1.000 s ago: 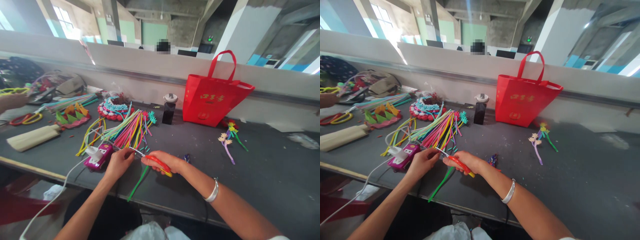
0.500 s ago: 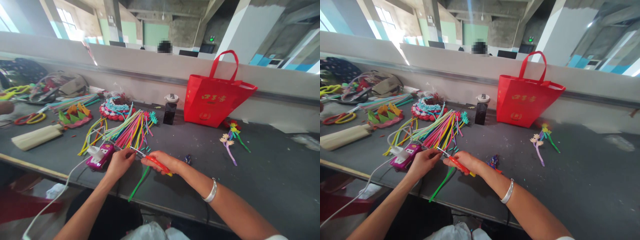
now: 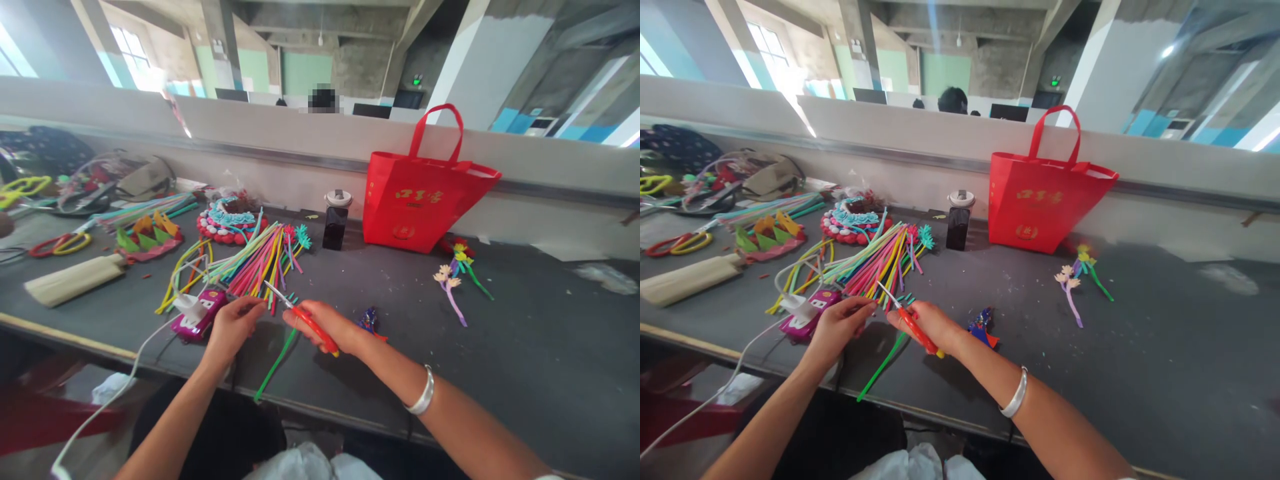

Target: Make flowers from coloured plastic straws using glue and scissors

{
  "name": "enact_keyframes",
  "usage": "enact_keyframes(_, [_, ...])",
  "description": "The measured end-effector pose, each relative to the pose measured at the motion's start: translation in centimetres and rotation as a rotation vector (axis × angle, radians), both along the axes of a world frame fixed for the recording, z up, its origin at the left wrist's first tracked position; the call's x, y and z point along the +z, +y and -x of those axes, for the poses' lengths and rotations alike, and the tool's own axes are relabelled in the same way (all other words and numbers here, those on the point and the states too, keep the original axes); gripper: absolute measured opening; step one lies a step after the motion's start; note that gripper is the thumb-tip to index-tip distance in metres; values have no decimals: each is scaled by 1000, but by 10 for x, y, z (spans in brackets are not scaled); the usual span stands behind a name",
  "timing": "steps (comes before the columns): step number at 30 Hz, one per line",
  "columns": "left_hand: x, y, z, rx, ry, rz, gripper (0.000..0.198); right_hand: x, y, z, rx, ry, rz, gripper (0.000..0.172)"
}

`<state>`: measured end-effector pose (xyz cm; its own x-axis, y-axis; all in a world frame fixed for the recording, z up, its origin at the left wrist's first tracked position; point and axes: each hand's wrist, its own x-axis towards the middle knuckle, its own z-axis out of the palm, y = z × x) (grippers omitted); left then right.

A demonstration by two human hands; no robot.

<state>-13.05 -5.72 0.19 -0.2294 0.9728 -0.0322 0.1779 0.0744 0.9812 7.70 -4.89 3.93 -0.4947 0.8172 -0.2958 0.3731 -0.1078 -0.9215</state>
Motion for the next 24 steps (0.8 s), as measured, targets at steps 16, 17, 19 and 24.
enact_keyframes(16, [54,-76,-104,-224,-823,117,20,-33,-123,-65,-384,-353,-947,64])
enact_keyframes(17, [55,-79,-107,-235,-823,115,21,-35,-125,-67,-394,-382,-964,65])
enact_keyframes(19, [56,-85,-113,-248,-809,105,21,-38,-131,-70,-418,-432,-992,66])
enact_keyframes(24, [59,-101,-122,-277,-761,66,19,-40,-145,-75,-456,-481,-1070,65])
